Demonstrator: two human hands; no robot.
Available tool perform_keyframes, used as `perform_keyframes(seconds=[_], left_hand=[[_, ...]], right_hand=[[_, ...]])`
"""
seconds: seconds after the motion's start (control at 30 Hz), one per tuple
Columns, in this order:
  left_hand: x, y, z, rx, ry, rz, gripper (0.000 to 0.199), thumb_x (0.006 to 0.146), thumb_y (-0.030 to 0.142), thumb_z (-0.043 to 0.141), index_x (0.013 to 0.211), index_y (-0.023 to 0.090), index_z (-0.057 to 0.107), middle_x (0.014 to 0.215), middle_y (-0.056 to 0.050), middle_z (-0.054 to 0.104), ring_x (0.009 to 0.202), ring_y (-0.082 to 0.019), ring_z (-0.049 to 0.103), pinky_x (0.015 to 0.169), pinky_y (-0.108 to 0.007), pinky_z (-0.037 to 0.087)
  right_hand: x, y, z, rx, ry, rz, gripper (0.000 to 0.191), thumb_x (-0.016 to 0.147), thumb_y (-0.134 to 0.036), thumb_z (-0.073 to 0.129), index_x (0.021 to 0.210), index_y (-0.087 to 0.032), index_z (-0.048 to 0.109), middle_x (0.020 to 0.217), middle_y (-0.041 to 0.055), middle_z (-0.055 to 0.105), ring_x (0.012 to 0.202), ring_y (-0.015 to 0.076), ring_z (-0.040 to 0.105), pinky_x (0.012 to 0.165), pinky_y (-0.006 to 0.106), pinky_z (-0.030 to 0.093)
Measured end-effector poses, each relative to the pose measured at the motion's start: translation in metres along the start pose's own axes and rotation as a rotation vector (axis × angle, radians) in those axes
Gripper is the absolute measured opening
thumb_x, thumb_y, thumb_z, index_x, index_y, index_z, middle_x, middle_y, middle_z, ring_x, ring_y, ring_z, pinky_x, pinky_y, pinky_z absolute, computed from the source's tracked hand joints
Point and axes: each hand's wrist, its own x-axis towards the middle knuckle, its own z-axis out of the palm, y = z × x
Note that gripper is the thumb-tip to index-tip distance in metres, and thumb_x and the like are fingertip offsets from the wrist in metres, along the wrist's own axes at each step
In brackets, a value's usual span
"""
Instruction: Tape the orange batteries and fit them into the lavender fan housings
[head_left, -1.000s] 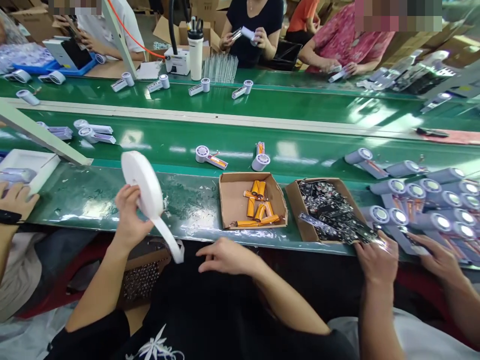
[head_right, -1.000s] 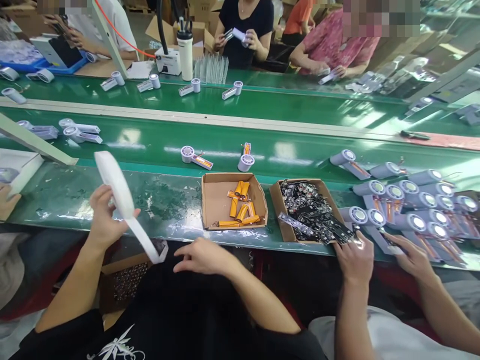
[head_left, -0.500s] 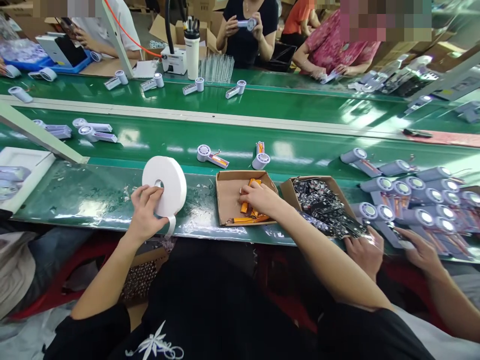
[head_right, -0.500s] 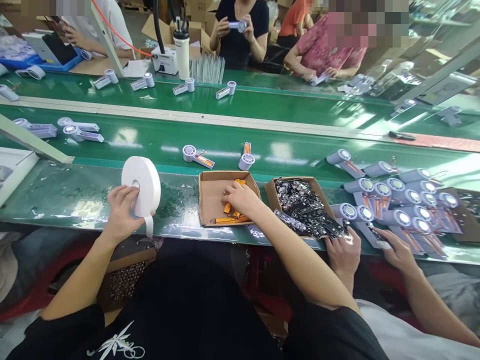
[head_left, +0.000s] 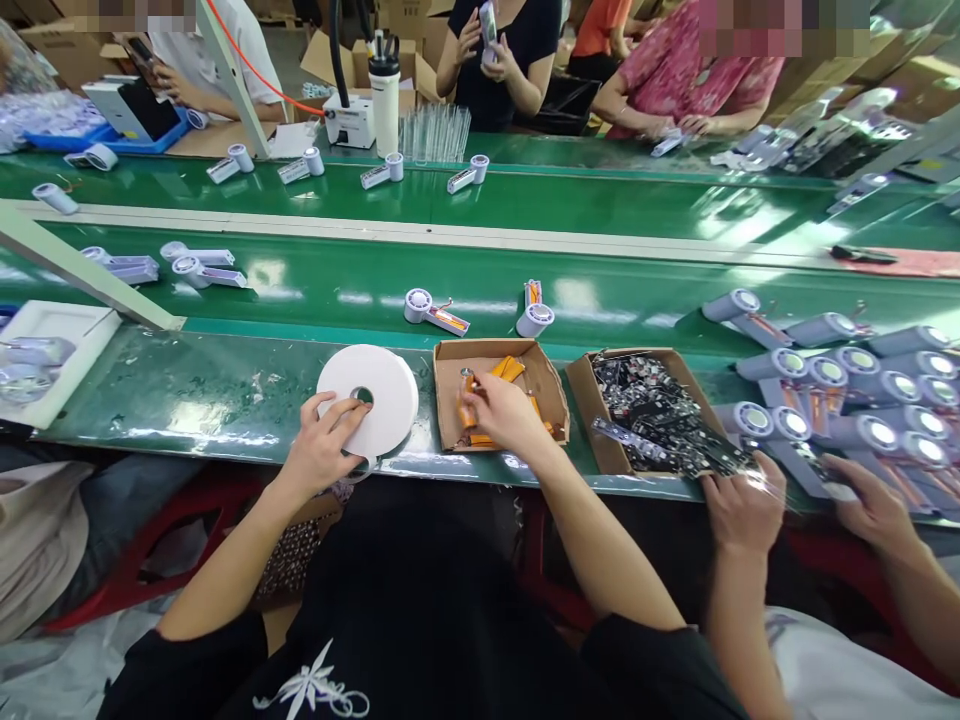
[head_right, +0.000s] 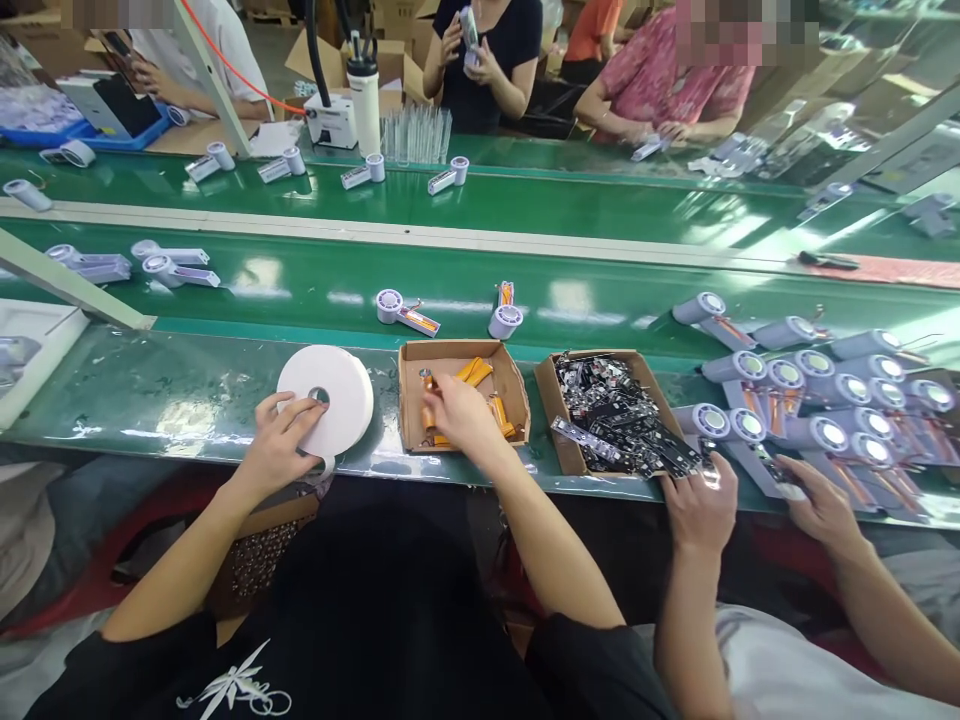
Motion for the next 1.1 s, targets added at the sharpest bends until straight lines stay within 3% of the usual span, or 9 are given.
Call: perform_keyframes(seconds=[0.07,0.27,0.4,0.53,0.67,0.73,0.9,0.97,1.1], left_hand=[[0.001,0.001,0.000,0.002,0.005,0.005,0.060,0.078,0.014,0.074,0.138,0.015,0.065,0.128,-0.015,0.071,0.133,-0.039,0.046,0.116,-0.053,0.042],[0.002,0.005,-0.001,-0.005,0.007,0.003,0.060,0.080,0.015,0.073,0.140,0.016,0.064,0.128,-0.014,0.070,0.133,-0.038,0.047,0.115,-0.052,0.043],[0.004,0.006,-0.001,0.000,-0.004,-0.010,0.061,0.079,0.013,0.070,0.140,0.016,0.064,0.128,-0.014,0.070,0.133,-0.038,0.048,0.115,-0.053,0.043],[0.005,0.007,-0.002,-0.003,-0.010,-0.010,0.060,0.080,0.016,0.072,0.140,0.017,0.065,0.127,-0.014,0.071,0.132,-0.038,0.049,0.114,-0.052,0.044],[0.007,0.010,-0.001,-0.005,-0.008,-0.018,0.061,0.080,0.017,0.073,0.141,0.018,0.064,0.127,-0.014,0.071,0.131,-0.038,0.049,0.113,-0.053,0.045],[0.007,0.011,-0.001,0.001,-0.007,-0.012,0.060,0.082,0.016,0.073,0.141,0.018,0.064,0.127,-0.014,0.071,0.131,-0.037,0.049,0.113,-0.052,0.045],[0.006,0.014,-0.005,0.040,-0.019,0.003,0.056,0.086,0.020,0.075,0.142,0.023,0.067,0.127,-0.011,0.073,0.131,-0.036,0.049,0.112,-0.050,0.044],[0.005,0.015,-0.008,0.059,-0.026,0.007,0.054,0.089,0.021,0.076,0.143,0.024,0.067,0.128,-0.011,0.074,0.130,-0.035,0.048,0.112,-0.048,0.044],[0.003,0.017,-0.012,0.078,-0.048,0.025,0.055,0.093,0.021,0.075,0.147,0.025,0.065,0.132,-0.010,0.073,0.132,-0.035,0.046,0.113,-0.047,0.042]], right_hand=[[0.004,0.000,-0.001,-0.261,0.104,0.038,0.021,0.100,-0.024,0.050,0.111,-0.016,0.065,0.117,0.0197,0.072,0.105,0.0333,0.071,0.091,0.043,0.055],[0.004,0.008,-0.011,0.095,0.019,0.026,0.020,0.105,-0.031,0.043,0.108,-0.020,0.059,0.102,0.0103,0.074,0.093,0.0256,0.071,0.082,0.035,0.057],[0.001,0.009,-0.012,-0.267,0.194,0.153,0.017,0.100,-0.023,0.049,0.111,-0.016,0.060,0.111,0.0189,0.071,0.099,0.0310,0.068,0.086,0.041,0.055],[0.000,0.012,-0.013,-0.188,0.050,0.147,0.019,0.104,-0.025,0.043,0.115,-0.018,0.057,0.106,0.0139,0.073,0.096,0.0293,0.071,0.085,0.041,0.057],[0.001,0.010,-0.017,-0.301,0.167,0.191,0.019,0.102,-0.023,0.045,0.117,-0.016,0.054,0.121,0.0224,0.071,0.112,0.0354,0.071,0.093,0.047,0.057],[-0.001,0.003,-0.019,-0.134,0.185,0.111,0.019,0.102,-0.027,0.051,0.117,-0.018,0.056,0.123,0.0207,0.072,0.117,0.0349,0.070,0.100,0.050,0.057],[-0.026,-0.026,-0.017,0.659,0.104,-0.041,0.038,0.087,-0.047,0.083,0.110,-0.023,0.067,0.118,0.0096,0.079,0.112,0.0259,0.075,0.102,0.043,0.063],[-0.036,-0.035,-0.015,0.732,0.103,-0.019,0.049,0.080,-0.050,0.090,0.116,-0.022,0.072,0.110,0.0079,0.081,0.105,0.0265,0.078,0.098,0.044,0.066],[-0.047,-0.041,-0.014,0.629,0.141,0.031,0.065,0.071,-0.048,0.097,0.127,-0.019,0.079,0.100,0.0045,0.083,0.101,0.0309,0.080,0.101,0.051,0.066]])
